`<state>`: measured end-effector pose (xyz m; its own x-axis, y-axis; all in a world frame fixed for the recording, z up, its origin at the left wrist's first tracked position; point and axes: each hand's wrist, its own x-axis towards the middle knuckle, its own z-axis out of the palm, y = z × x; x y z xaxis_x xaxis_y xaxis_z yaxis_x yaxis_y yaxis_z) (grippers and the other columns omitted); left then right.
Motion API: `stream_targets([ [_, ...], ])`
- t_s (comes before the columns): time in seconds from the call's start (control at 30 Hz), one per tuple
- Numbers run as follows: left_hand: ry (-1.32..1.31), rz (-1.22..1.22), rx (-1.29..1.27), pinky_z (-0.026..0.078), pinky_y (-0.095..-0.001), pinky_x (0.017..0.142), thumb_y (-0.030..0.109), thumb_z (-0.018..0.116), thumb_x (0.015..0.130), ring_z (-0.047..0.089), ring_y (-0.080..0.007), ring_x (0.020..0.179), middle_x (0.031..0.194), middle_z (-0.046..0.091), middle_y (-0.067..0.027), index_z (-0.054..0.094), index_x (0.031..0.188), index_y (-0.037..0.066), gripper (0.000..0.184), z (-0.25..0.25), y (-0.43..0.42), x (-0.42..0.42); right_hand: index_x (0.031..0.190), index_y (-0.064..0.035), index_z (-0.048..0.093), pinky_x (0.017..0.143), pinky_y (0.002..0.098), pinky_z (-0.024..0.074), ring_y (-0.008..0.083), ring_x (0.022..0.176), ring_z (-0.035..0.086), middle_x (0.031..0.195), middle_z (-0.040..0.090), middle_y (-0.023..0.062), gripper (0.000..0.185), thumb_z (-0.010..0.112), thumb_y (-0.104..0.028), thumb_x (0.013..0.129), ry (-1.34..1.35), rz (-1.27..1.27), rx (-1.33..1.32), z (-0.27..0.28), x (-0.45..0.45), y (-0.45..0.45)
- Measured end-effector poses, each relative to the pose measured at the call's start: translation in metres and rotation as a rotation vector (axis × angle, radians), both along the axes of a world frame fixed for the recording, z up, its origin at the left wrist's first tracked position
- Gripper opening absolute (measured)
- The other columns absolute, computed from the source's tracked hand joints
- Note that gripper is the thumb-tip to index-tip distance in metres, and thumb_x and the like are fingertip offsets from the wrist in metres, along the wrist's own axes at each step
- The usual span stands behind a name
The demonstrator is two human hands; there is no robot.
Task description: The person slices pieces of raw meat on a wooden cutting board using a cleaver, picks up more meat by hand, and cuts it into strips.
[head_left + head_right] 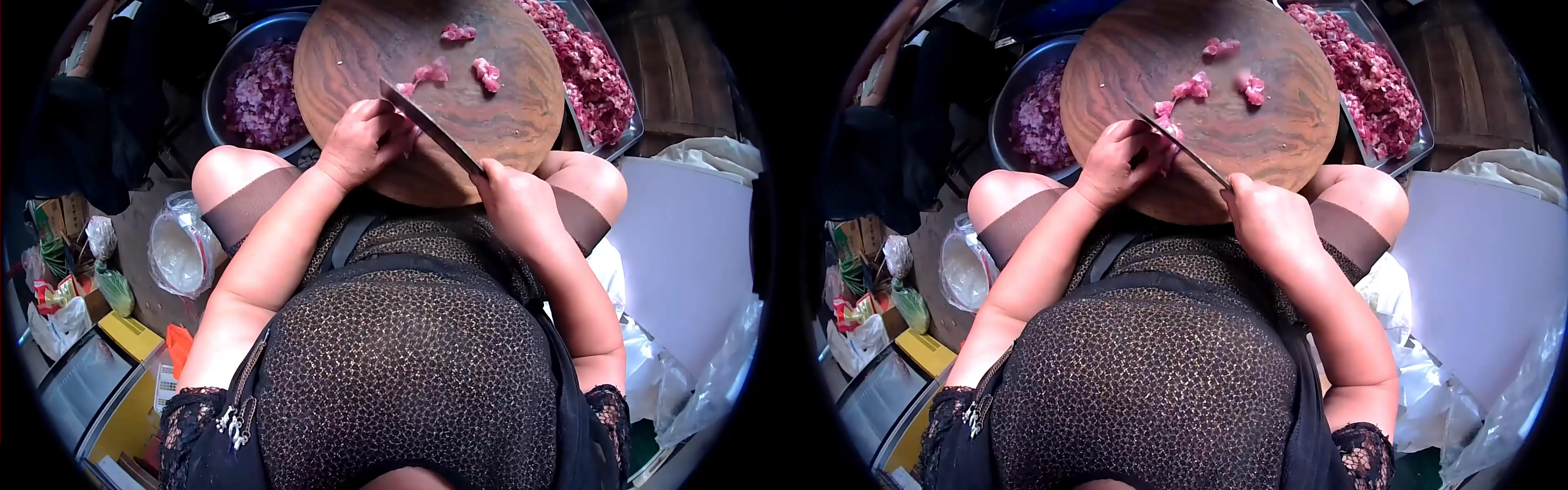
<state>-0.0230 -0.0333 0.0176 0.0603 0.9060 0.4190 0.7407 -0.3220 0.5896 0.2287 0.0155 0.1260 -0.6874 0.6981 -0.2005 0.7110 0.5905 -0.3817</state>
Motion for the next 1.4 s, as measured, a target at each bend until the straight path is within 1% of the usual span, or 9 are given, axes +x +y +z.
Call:
stream_targets([
  [0.23, -0.011, 0.016, -0.042, 0.05, -0.0404, 0.089, 0.02, 0.075, 0.073, 0.061, -0.0301, 0.095, 0.101, 0.065, -0.0079, 0.073, 0.09, 0.012, 0.019, -0.008, -0.002, 0.0, 0.089, 0.0002, 0.061, 0.069, 0.0481, 0.0549, 0.0391, 0.078, 0.068, 0.08, 0.068, 0.021, 0.015, 0.05, -0.01, 0.088, 0.001, 0.136, -0.002, -0.022, -0.045, 0.02],
  [0.4, 0.085, 0.041, -0.131, 0.047, -0.0411, 0.093, 0.021, 0.074, 0.075, 0.058, -0.033, 0.102, 0.108, 0.063, -0.0117, 0.068, 0.098, 0.01, 0.026, -0.001, -0.007, 0.001, 0.098, -0.0018, 0.061, 0.073, 0.0497, 0.0519, 0.0421, 0.084, 0.065, 0.085, 0.068, 0.0213, 0.027, 0.053, -0.027, 0.096, -0.001, 0.114, -0.05, -0.036, -0.114, 0.064],
  [0.5, 0.084, 0.157, -0.122, 0.048, -0.0422, 0.095, 0.023, 0.081, 0.072, 0.059, -0.0325, 0.103, 0.115, 0.058, -0.0164, 0.053, 0.131, 0.005, 0.067, 0.007, -0.02, 0.001, 0.102, -0.0051, 0.061, 0.075, 0.052, 0.0501, 0.0426, 0.086, 0.064, 0.089, 0.068, 0.0228, 0.027, 0.053, -0.031, 0.097, 0.189, -0.12, 0.044, -0.041, -0.103, 0.064],
  [0.6, 0.002, 0.298, -0.245, 0.052, -0.0398, 0.089, 0.013, 0.083, 0.07, 0.061, -0.0305, 0.099, 0.124, 0.051, -0.0177, 0.041, 0.142, 0.006, 0.084, 0.01, -0.043, -0.003, 0.102, -0.0048, 0.06, 0.073, 0.052, 0.049, 0.0432, 0.086, 0.064, 0.088, 0.067, 0.0238, 0.027, 0.057, -0.031, 0.096, 0.252, -0.138, 0.055, -0.023, -0.069, 0.047],
  [0.7, 0.154, 0.183, -0.062, 0.052, -0.038, 0.088, 0.007, 0.077, 0.073, 0.061, -0.0313, 0.098, 0.114, 0.058, -0.0159, 0.063, 0.117, 0.003, 0.047, 0.011, -0.043, -0.008, 0.096, -0.0055, 0.059, 0.068, 0.0528, 0.0501, 0.0426, 0.079, 0.065, 0.081, 0.066, 0.022, 0.025, 0.056, -0.031, 0.096, 0.182, 0.003, -0.008, -0.011, -0.02, 0.032],
  [0.8, 0.111, 0.055, 0.095, 0.053, -0.037, 0.084, 0.003, 0.072, 0.076, 0.063, -0.0313, 0.095, 0.104, 0.063, -0.0131, 0.069, 0.101, 0.002, 0.025, 0.01, -0.032, 0.006, 0.094, -0.0053, 0.058, 0.066, 0.0523, 0.0505, 0.0419, 0.077, 0.065, 0.078, 0.066, 0.0213, 0.024, 0.055, -0.029, 0.096, 0.049, 0.045, -0.031, 0.003, 0.003, 0.013],
  [1.07, -0.048, -0.05, -0.032, 0.055, -0.036, 0.078, 0.003, 0.065, 0.081, 0.066, -0.0275, 0.09, 0.096, 0.068, -0.0105, 0.07, 0.099, 0.004, 0.019, 0.004, -0.023, 0.016, 0.089, 0.0001, 0.059, 0.069, 0.0499, 0.0522, 0.0414, 0.079, 0.066, 0.077, 0.066, 0.0226, 0.021, 0.055, -0.02, 0.094, -0.134, 0.196, -0.12, 0.005, -0.005, 0.018],
  [1.23, 0.213, 0.021, -0.047, 0.053, -0.0388, 0.083, 0.012, 0.065, 0.082, 0.064, -0.0295, 0.093, 0.097, 0.068, -0.011, 0.072, 0.099, 0.008, 0.019, -0.001, -0.024, 0.011, 0.097, -0.0022, 0.067, 0.072, 0.045, 0.056, 0.0369, 0.082, 0.069, 0.088, 0.07, 0.0208, 0.019, 0.053, -0.012, 0.087, -0.056, 0.197, -0.053, -0.024, -0.075, 0.026],
  [1.4, 0.211, 0.032, -0.017, 0.051, -0.0415, 0.077, 0.024, 0.069, 0.079, 0.061, -0.0313, 0.084, 0.086, 0.062, -0.0106, 0.069, 0.083, 0.008, 0.016, 0.006, -0.022, 0.022, 0.091, 0.0, 0.065, 0.069, 0.0465, 0.0547, 0.0367, 0.079, 0.068, 0.083, 0.068, 0.0225, 0.026, 0.061, -0.025, 0.088, -0.025, 0.285, -0.044, -0.035, -0.091, 0.049],
])
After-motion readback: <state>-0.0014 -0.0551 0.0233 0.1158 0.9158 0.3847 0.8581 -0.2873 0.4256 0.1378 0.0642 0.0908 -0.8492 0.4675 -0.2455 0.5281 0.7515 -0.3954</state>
